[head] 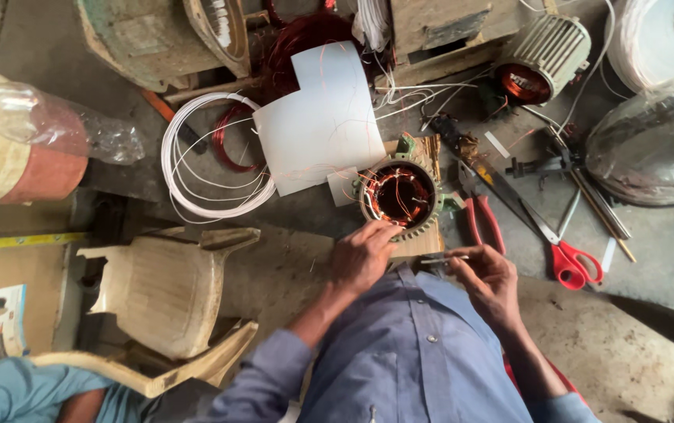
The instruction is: The person winds copper wire into the slots of a motor stator held on the workbench, pressing and guiding the wire coils by hand into place. They occasionally use pliers and scissors to trim and adjust wire ends while continuing to seat the windings around the stator.
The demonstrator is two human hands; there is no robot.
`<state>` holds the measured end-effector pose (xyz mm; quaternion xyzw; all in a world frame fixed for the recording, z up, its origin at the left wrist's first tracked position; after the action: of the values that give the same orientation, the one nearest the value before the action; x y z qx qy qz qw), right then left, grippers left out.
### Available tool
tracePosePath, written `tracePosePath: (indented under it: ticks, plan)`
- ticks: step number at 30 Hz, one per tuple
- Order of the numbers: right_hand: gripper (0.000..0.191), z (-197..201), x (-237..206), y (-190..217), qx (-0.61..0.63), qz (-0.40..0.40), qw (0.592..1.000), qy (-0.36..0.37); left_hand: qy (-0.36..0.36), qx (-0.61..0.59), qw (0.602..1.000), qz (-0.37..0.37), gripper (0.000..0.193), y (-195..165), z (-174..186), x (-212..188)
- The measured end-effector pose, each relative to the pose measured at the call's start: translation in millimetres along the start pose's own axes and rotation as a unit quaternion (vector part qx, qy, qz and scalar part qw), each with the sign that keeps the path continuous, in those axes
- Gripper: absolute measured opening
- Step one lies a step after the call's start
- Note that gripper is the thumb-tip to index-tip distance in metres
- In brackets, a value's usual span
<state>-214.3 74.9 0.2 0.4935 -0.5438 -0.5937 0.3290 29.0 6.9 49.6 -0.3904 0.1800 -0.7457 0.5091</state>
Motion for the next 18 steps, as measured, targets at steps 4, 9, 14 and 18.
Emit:
tracePosePath:
  ticks: [4,9,14,18]
  plan:
    - [0.013,-7.1,0.9,7.1,-0.051,0.033,0.998,-0.032,0.029,-0.004,0.999,-0.029,0.016,6.0,-14.7,19.3]
    - [0.013,-7.0,-0.1,17.2,-0.021,0.042,0.993,-0.105,0.042,-0.005,0.998,-0.046,0.004,1.9,-14.4,32.3]
    - [0.014,-2.2,6.0,21.7,0.029,0.022,0.984,-0.173,-0.047,-0.131,0.990,0.037,0.008,1.2,-13.3,41.4]
    - [0.016,-6.1,18.1,29.4,0.021,0.051,0.983,-0.175,-0.013,-0.110,0.993,0.051,0.014,20.9,-41.0,67.2]
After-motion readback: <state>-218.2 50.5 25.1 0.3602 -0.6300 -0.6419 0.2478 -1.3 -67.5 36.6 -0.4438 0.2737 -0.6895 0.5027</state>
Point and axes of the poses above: each hand's wrist, its own x-axis towards the middle knuckle, its own z-axis out of the back of the hand, y = z × x, the point moved 2 cm from there along x, towards the middle knuckle, and after that the axes turned 13 degrees about -y, right-handed, at the moved point
